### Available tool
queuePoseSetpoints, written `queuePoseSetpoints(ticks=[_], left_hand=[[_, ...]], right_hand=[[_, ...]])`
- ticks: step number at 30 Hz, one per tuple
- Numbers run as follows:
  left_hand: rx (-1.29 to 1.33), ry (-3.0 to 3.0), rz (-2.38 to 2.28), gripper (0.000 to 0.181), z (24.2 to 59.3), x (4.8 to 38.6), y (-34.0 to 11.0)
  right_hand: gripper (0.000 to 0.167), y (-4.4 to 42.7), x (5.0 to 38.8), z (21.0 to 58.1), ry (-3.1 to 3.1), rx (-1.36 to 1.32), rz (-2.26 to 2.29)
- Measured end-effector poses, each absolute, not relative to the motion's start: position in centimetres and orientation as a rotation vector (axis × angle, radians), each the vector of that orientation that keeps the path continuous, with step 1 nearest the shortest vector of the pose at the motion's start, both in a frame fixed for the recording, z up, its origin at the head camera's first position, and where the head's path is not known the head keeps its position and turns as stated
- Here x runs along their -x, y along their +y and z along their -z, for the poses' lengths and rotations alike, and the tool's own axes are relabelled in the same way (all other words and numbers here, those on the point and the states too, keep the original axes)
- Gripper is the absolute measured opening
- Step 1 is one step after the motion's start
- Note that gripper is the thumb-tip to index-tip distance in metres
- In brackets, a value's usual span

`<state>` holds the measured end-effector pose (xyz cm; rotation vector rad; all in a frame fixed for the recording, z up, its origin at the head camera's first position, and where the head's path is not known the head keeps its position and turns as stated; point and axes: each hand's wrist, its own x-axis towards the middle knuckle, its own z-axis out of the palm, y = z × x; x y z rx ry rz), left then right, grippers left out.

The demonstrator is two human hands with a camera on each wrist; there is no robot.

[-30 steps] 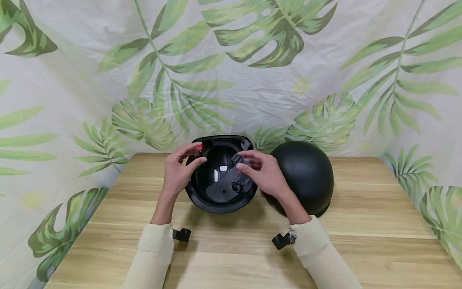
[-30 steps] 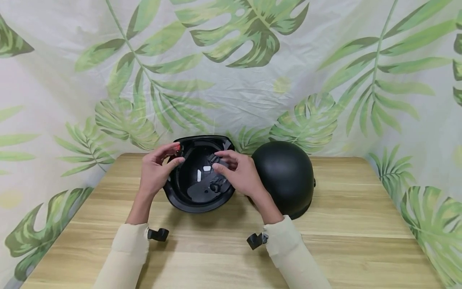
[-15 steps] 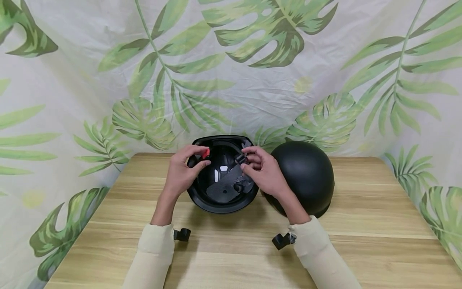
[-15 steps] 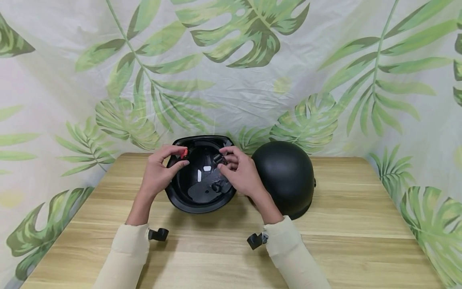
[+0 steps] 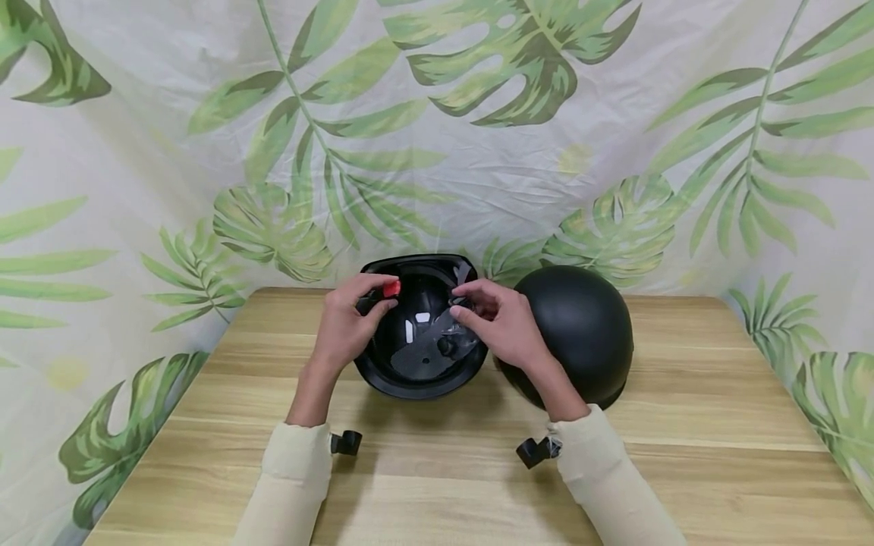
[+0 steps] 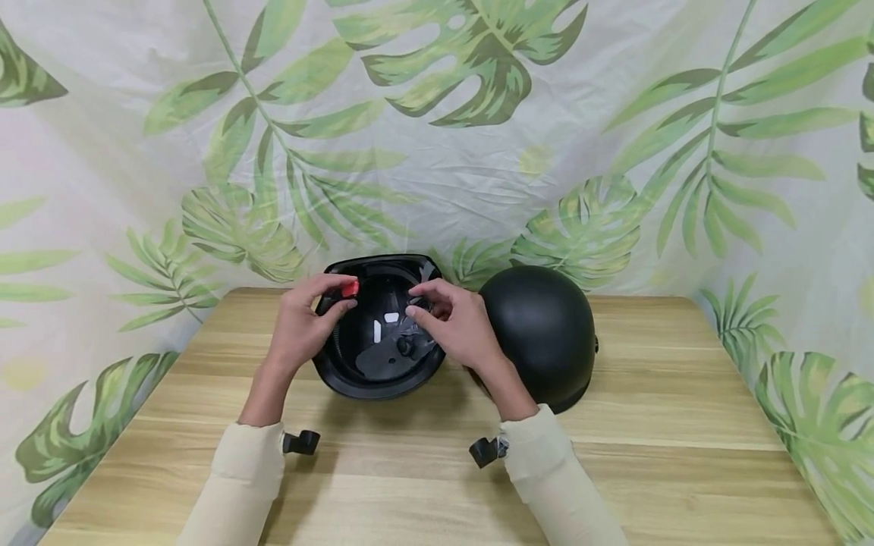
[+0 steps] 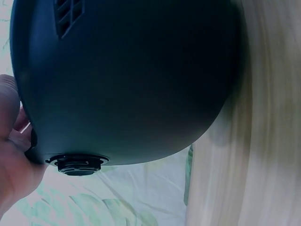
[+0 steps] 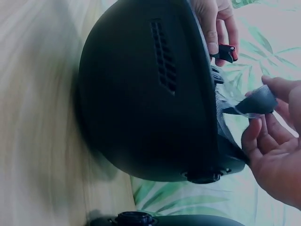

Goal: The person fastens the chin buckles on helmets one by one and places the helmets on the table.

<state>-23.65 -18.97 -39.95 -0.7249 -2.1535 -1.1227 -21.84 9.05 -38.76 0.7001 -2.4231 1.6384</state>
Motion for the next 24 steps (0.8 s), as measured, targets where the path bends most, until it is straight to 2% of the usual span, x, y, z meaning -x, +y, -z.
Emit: queuePoseSetpoints(ticks=[6,10,24], left_hand=[[0.721,-2.147,1.139,0.037,40.4,23.9,-19.4],[0.724,-2.151,1.132,0.037,40.5,23.9,-19.5],[0.717,-2.192,1.037,0.040,39.9,23.8,-19.6]], right_hand=[[0.038,9.5,23.0,38.9,-2.392,-0.718,-1.495],[0.036,10.0,23.4,39.2,-2.397,-0.697,-1.502],[0.040,10.7,22.2,39.2,-2.379,-0.721,-1.592]])
